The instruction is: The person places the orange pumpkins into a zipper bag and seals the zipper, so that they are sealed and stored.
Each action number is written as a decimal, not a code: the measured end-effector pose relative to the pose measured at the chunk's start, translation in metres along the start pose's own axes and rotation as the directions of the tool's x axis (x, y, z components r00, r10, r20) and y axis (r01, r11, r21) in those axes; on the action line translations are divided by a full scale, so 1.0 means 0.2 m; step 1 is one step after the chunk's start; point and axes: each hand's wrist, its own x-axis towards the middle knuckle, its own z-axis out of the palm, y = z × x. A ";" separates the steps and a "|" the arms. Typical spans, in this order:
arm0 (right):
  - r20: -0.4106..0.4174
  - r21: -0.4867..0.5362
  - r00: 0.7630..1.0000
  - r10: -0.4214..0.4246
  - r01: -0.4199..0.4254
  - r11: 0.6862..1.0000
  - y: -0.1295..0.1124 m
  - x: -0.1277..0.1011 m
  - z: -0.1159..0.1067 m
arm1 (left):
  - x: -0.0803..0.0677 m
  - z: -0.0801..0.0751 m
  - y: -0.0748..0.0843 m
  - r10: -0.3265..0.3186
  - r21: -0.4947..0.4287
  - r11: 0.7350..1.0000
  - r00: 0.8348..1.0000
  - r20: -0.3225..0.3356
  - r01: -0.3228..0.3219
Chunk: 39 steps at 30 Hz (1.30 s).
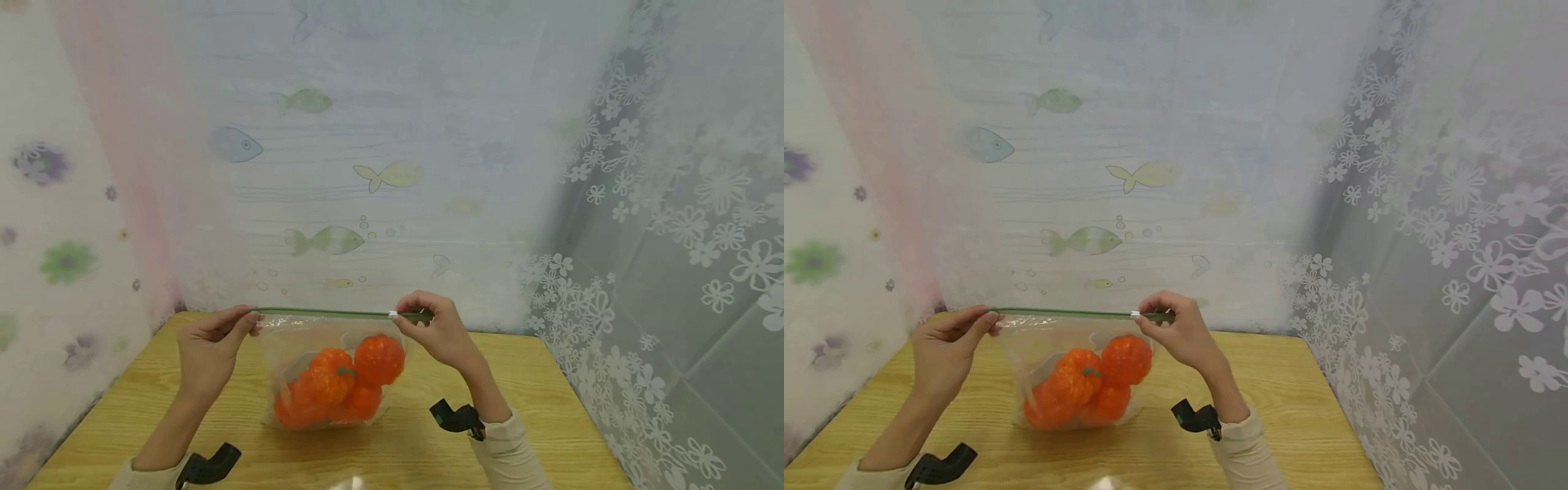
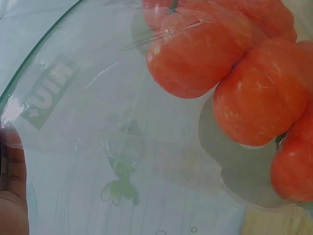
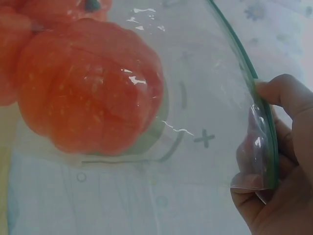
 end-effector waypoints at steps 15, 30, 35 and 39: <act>-0.049 -0.012 0.998 0.028 -0.028 1.000 0.06 -0.04 -0.08 | -0.01 -0.03 0.00 -0.022 -0.010 1.000 0.998 -0.056 0.021; -0.118 0.167 0.993 0.027 -0.007 0.986 0.14 -0.10 -0.08 | 0.00 -0.03 -0.01 -0.055 0.027 0.998 0.994 -0.097 0.058; -0.145 0.227 0.989 -0.017 0.050 0.973 0.17 -0.12 -0.05 | -0.01 -0.02 -0.01 -0.096 0.031 0.994 0.989 -0.110 0.100; -0.133 0.275 0.991 -0.016 0.052 0.960 0.20 -0.14 -0.03 | -0.02 -0.02 -0.01 -0.111 0.043 0.992 0.985 -0.129 0.117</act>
